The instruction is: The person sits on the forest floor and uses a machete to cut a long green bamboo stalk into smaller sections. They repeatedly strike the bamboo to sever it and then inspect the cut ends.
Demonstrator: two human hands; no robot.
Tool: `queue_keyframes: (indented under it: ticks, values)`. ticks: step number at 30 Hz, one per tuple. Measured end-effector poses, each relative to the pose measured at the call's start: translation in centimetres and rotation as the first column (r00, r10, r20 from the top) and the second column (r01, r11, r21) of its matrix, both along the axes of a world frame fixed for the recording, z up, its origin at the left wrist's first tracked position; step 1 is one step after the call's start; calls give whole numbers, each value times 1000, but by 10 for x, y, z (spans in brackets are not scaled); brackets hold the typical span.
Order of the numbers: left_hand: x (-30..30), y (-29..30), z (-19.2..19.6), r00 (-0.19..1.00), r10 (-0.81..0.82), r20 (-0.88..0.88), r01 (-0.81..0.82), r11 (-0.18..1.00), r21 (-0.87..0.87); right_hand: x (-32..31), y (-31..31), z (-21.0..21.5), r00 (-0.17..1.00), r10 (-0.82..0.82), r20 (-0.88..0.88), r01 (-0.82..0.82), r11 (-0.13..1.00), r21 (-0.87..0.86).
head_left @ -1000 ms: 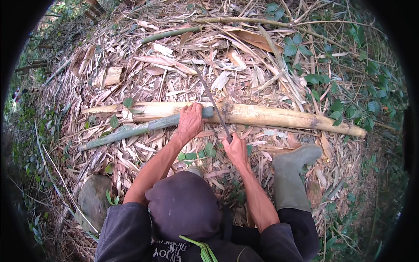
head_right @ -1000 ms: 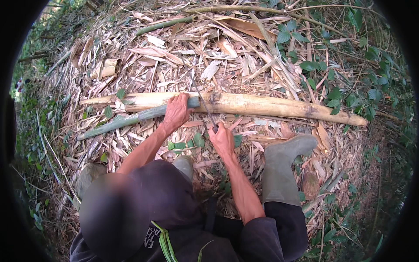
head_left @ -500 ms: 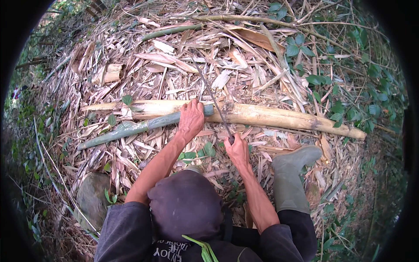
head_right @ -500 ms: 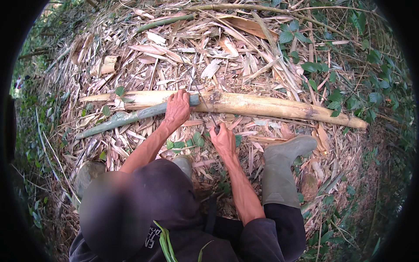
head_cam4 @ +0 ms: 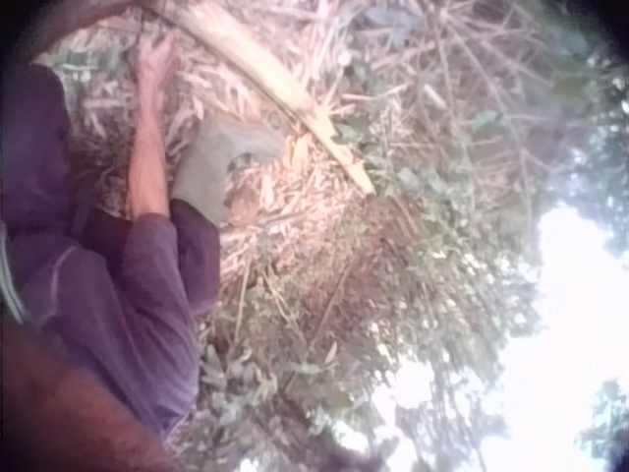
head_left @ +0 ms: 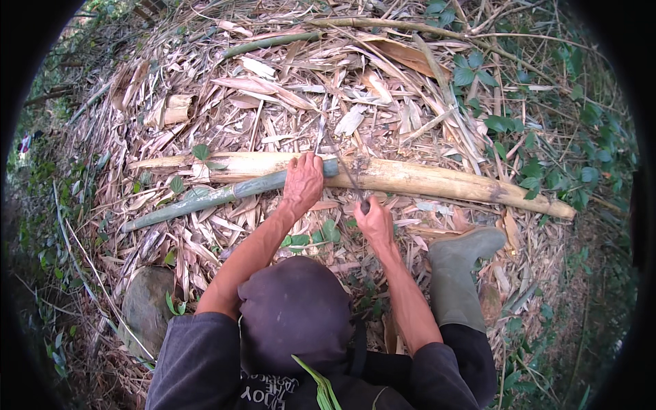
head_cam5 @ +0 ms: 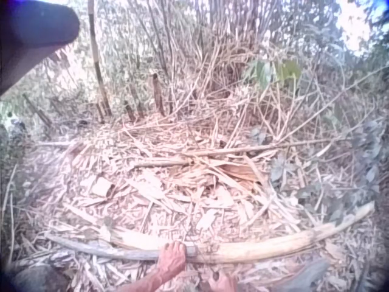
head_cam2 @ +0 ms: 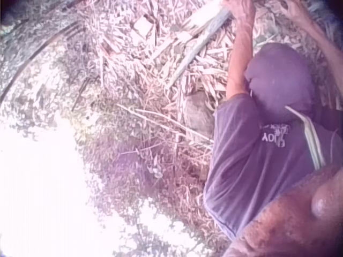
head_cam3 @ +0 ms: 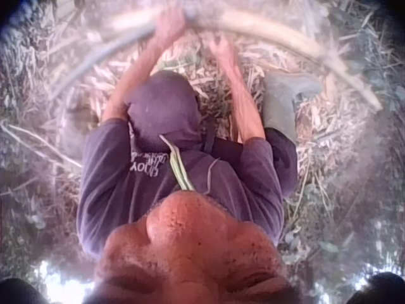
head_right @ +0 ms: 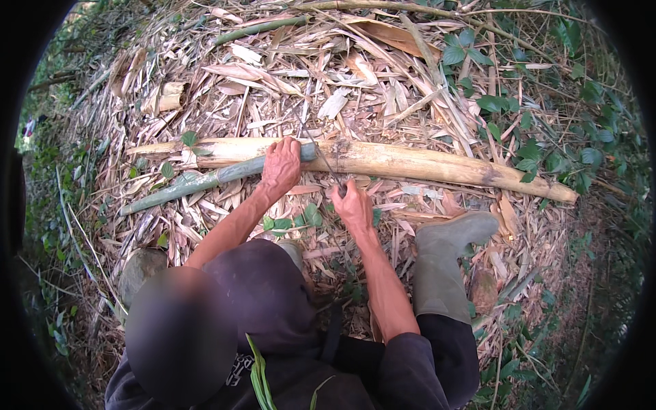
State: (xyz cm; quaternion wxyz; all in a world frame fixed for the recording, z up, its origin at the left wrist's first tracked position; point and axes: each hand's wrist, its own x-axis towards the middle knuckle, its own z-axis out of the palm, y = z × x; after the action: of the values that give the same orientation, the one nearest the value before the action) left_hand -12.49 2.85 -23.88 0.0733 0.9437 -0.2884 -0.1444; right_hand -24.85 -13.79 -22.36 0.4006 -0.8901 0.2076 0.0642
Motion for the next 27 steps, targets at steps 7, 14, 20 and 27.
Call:
queue_keyframes:
  ticks: [7,14,20,27]
  values:
    - [-1,4,-7,999,21,49,-18,998,-58,5,9,18,999,-20,30,19,999,40]
    - [-6,1,-4,998,27,59,-24,999,-48,9,12,16,996,-69,50,67,997,40]
    - [-7,2,-7,995,31,94,-25,998,-64,-12,7,6,1000,6,-29,-5,1000,14]
    - [-6,2,-6,991,29,127,-21,997,-69,38,25,65,976,-122,180,97,985,139]
